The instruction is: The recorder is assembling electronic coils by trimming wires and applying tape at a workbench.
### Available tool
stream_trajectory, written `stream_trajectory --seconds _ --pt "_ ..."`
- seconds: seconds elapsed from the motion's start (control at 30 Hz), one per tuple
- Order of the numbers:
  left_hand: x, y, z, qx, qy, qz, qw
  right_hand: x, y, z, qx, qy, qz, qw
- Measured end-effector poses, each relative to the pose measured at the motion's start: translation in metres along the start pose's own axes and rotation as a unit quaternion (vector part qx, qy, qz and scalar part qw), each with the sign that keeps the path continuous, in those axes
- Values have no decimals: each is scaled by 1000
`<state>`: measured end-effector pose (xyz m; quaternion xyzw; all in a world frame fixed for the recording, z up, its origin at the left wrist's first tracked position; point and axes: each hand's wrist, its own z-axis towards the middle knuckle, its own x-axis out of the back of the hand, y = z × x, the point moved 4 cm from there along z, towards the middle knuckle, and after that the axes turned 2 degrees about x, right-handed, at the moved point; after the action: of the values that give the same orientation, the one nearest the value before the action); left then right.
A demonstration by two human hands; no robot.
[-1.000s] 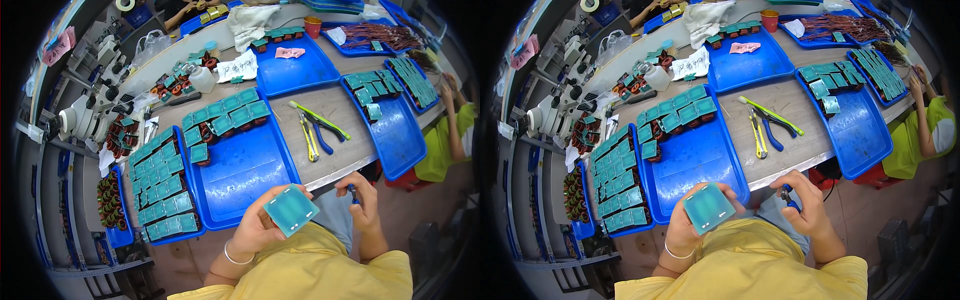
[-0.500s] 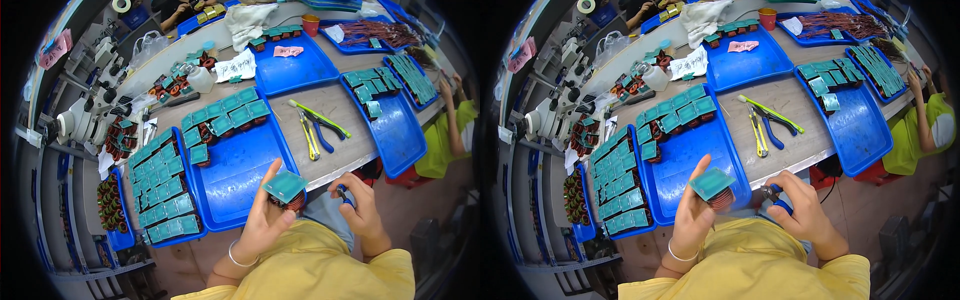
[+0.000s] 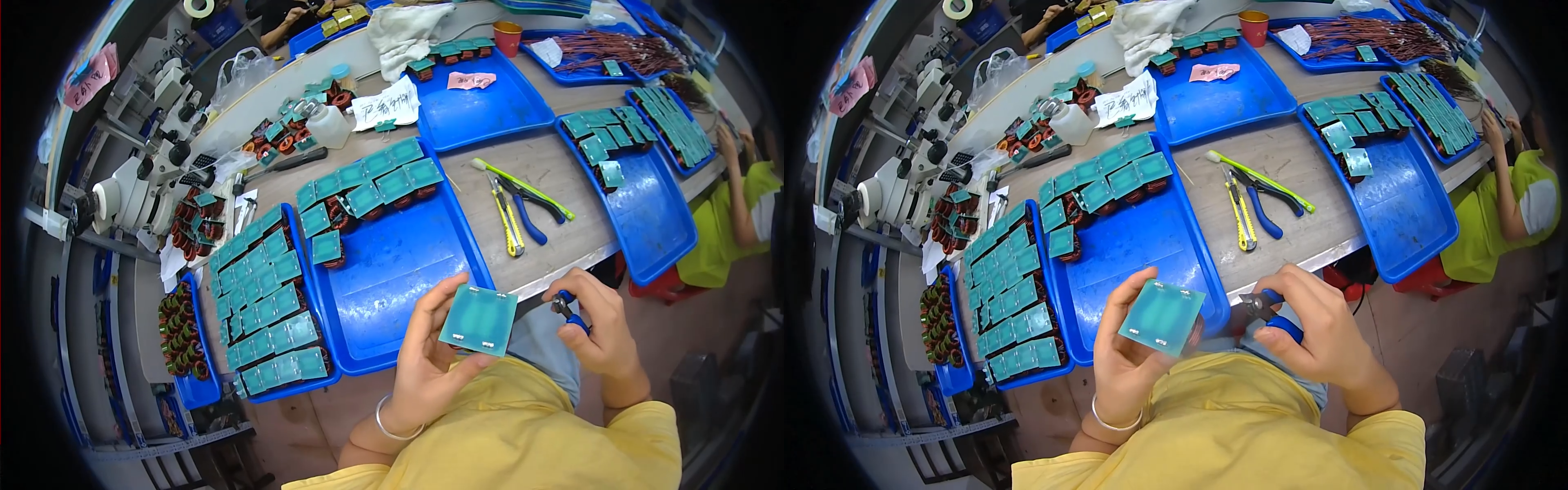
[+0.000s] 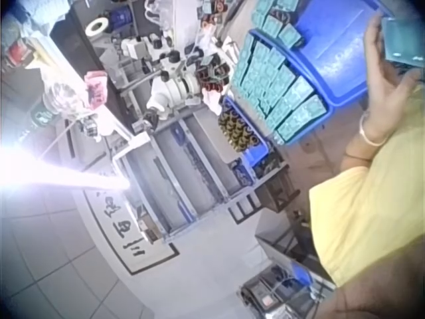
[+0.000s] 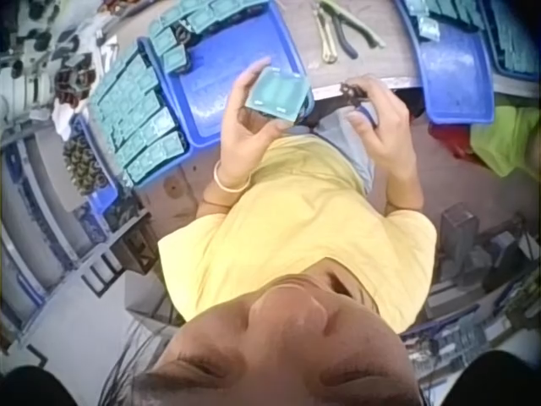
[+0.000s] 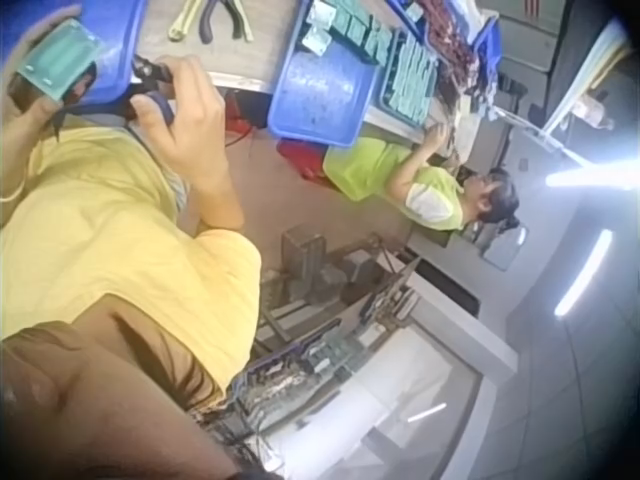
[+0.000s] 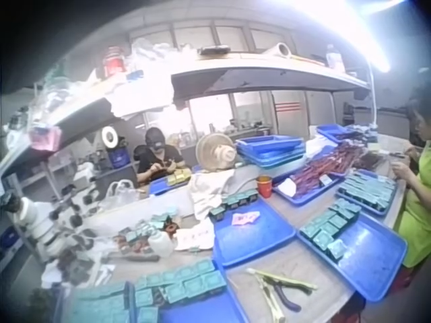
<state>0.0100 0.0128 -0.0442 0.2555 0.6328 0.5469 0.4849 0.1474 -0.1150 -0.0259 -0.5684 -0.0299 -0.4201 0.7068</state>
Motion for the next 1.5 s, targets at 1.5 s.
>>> stream_trajectory --seconds 1.5 --pt "-8 6 -3 -166 10 286 944 14 -23 17 178 -111 -259 943"
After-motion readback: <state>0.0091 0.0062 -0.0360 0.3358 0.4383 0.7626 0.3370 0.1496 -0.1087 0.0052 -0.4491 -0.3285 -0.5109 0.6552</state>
